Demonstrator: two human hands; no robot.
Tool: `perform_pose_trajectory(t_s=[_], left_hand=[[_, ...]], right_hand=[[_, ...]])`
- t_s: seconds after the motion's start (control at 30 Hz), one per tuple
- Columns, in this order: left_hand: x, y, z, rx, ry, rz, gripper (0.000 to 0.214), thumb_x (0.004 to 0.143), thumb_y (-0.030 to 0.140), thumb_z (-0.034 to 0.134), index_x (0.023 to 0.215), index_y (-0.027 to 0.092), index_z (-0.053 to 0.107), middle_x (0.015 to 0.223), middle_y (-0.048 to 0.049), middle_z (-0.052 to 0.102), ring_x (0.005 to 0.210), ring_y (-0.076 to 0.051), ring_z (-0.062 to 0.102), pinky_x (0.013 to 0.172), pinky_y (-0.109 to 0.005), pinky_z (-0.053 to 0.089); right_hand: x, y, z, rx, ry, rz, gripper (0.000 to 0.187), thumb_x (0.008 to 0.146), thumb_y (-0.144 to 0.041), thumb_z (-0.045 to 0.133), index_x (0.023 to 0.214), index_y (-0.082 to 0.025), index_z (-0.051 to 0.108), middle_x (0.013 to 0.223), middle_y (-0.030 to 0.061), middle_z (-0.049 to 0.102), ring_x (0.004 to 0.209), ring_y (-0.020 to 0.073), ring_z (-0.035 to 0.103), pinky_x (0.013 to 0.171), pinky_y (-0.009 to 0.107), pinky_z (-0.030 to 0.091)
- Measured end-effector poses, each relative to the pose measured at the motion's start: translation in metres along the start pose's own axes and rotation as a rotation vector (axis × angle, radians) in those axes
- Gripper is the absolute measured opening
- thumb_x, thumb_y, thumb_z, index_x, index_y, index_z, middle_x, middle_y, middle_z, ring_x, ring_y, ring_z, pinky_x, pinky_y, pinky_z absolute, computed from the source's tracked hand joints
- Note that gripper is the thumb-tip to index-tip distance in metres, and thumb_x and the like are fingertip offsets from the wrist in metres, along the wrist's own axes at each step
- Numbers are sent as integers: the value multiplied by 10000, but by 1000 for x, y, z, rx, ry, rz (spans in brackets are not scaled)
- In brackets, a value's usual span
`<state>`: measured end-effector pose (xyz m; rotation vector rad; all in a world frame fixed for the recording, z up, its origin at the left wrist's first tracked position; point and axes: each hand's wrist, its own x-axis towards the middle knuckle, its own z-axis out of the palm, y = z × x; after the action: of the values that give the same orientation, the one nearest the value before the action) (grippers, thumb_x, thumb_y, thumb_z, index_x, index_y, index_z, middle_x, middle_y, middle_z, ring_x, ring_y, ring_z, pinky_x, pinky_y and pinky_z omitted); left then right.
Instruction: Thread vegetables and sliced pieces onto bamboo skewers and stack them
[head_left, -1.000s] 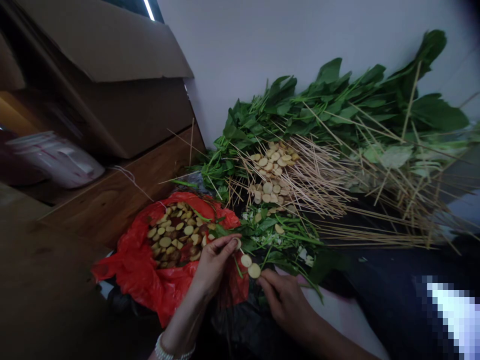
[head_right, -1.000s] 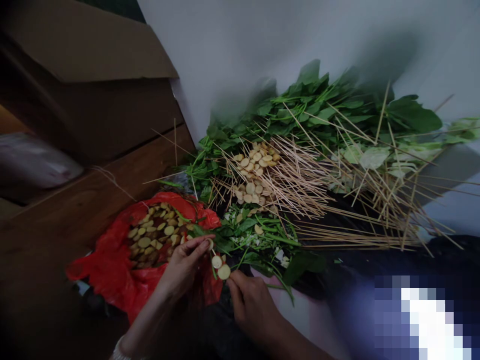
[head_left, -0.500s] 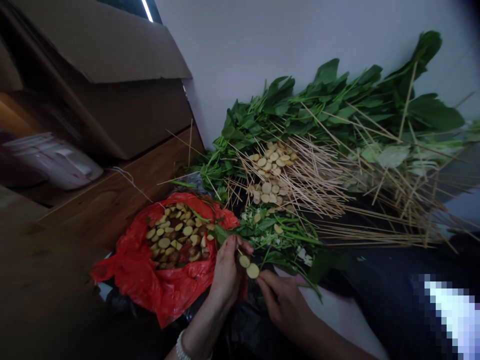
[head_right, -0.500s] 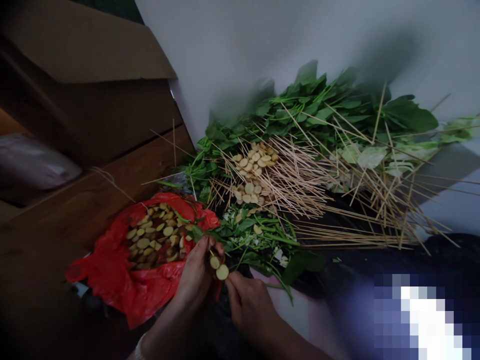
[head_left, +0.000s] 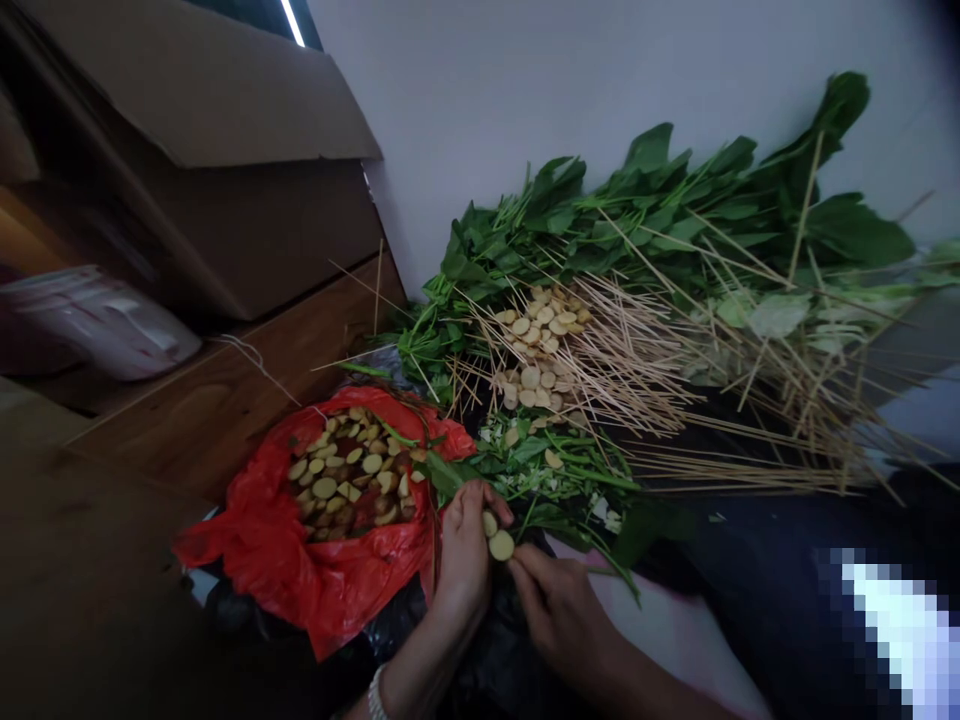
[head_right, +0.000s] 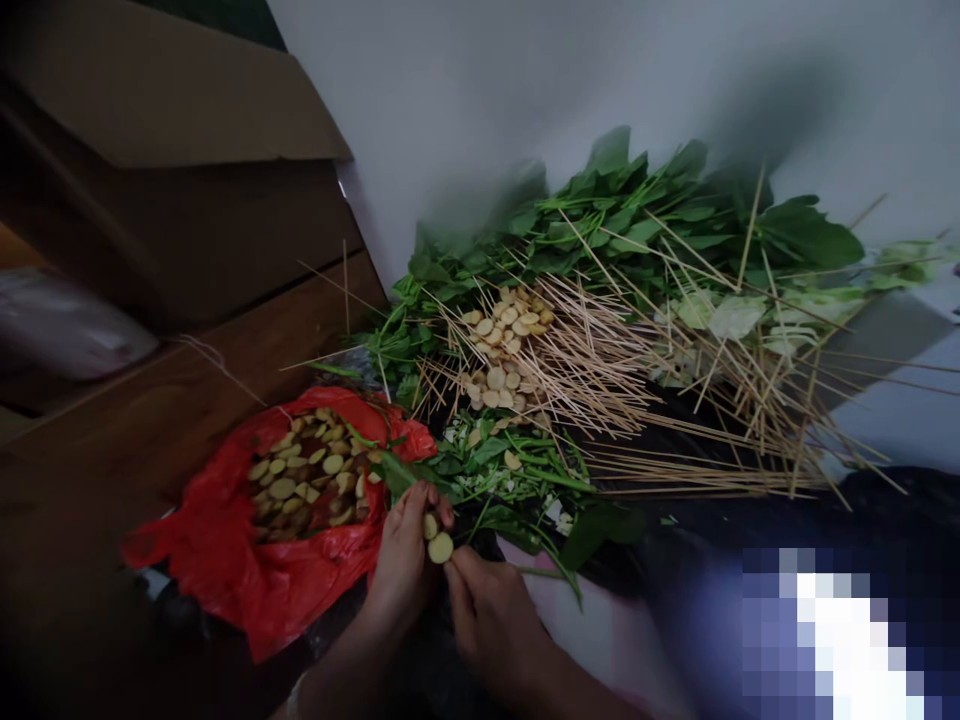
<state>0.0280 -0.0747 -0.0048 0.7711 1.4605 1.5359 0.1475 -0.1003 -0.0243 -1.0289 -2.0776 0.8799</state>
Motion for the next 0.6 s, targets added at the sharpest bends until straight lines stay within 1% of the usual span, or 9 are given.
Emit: perform_pose_trajectory(t_s=[0.13,0.23,0.33,0.4,0.47,0.53,0.6], left_hand=[[2,4,2,-67,-52,-13,312,849,477,515,724,193,544,567,10,555,512,-128,485,502,-242,367],[4,11,3,-142,-76,-42,320,839,501,537,747,194,530,558,35,534,477,-105,441,466,-217,339],[12,20,-2,-197,-34,-63,307,831,494,557,754,200,515,537,58,506,431,-89,400,437,-205,319],[20,27,-10,-201,9,-43,282,833,472,563,756,205,517,539,60,501,433,-91,397,431,-202,315],[29,32,-17,-214,40,9,260,828,445,578,741,207,523,545,52,502,472,-99,414,443,-200,318],[34,35,-23,-223,47,44,249,820,435,590,728,211,530,549,43,502,503,-109,425,456,-205,323],[34,34,-25,-198,63,19,251,817,444,588,723,215,544,564,31,515,517,-116,432,468,-213,330]], right_hand=[[4,1,-3,-3,33,5,268,959,-201,356,710,-215,453,578,-36,469,506,112,460,537,254,274],[8,0,-6,4,36,16,265,962,-222,368,723,-209,483,613,-19,516,562,120,506,561,242,300],[9,-7,-11,16,-20,14,251,964,-217,357,792,-201,539,681,5,599,619,130,561,584,234,330],[7,-13,-18,-5,-76,14,245,956,-203,354,836,-202,567,715,13,635,634,137,582,588,233,346],[2,-18,-26,-32,-131,22,237,946,-191,358,892,-209,588,745,17,661,656,144,605,598,231,366],[-6,-20,-35,-43,-158,30,238,940,-187,361,940,-222,597,787,22,684,692,150,630,611,229,389],[-15,-20,-42,-45,-157,39,241,931,-183,366,954,-232,601,828,30,701,723,159,648,618,232,409]])
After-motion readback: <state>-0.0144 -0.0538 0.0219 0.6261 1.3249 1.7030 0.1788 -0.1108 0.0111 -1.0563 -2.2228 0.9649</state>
